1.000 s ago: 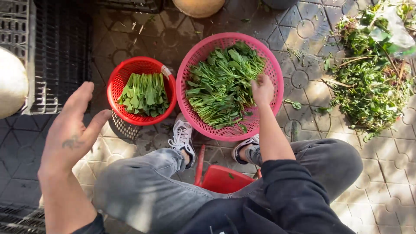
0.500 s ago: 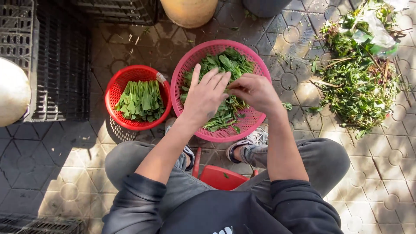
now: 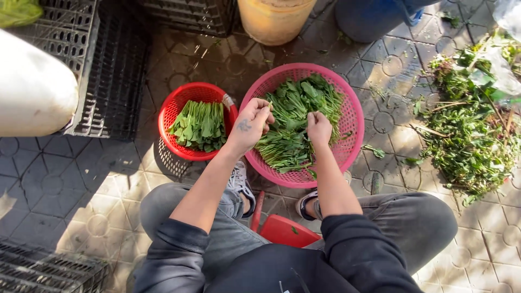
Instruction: Sorting and trimming leafy green vegetables from a large basket into a smaller one
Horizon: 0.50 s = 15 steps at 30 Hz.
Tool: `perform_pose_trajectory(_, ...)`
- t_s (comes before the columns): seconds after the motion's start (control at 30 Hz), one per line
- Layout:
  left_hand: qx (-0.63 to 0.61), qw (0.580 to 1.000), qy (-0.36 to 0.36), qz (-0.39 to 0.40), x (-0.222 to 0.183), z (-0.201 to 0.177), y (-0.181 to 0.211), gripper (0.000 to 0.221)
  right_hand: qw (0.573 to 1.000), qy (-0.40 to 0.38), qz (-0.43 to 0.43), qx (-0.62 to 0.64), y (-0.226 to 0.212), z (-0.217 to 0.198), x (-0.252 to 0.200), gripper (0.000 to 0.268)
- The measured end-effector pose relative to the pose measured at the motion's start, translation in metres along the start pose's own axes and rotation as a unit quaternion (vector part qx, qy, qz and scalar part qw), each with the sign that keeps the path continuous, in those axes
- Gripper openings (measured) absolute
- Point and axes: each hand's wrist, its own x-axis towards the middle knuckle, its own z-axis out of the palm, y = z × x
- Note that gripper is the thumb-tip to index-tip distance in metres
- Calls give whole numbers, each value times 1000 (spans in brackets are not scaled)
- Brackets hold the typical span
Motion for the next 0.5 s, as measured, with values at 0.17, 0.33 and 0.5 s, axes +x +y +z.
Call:
perform_pose_trajectory(0.17,144,989,6,21,-3,25,8,24,981,75,-94,150,-48,-52,-85,16)
perform_pose_trajectory(0.33,204,955,29,214,-3,50,9,25,916,9,-175,362,-125,-98,-127,31)
perform_pose_trajectory(0.5,1,987,-4,162,-20,79,18,30,889,40,-233,393,-171,-105,-147,27)
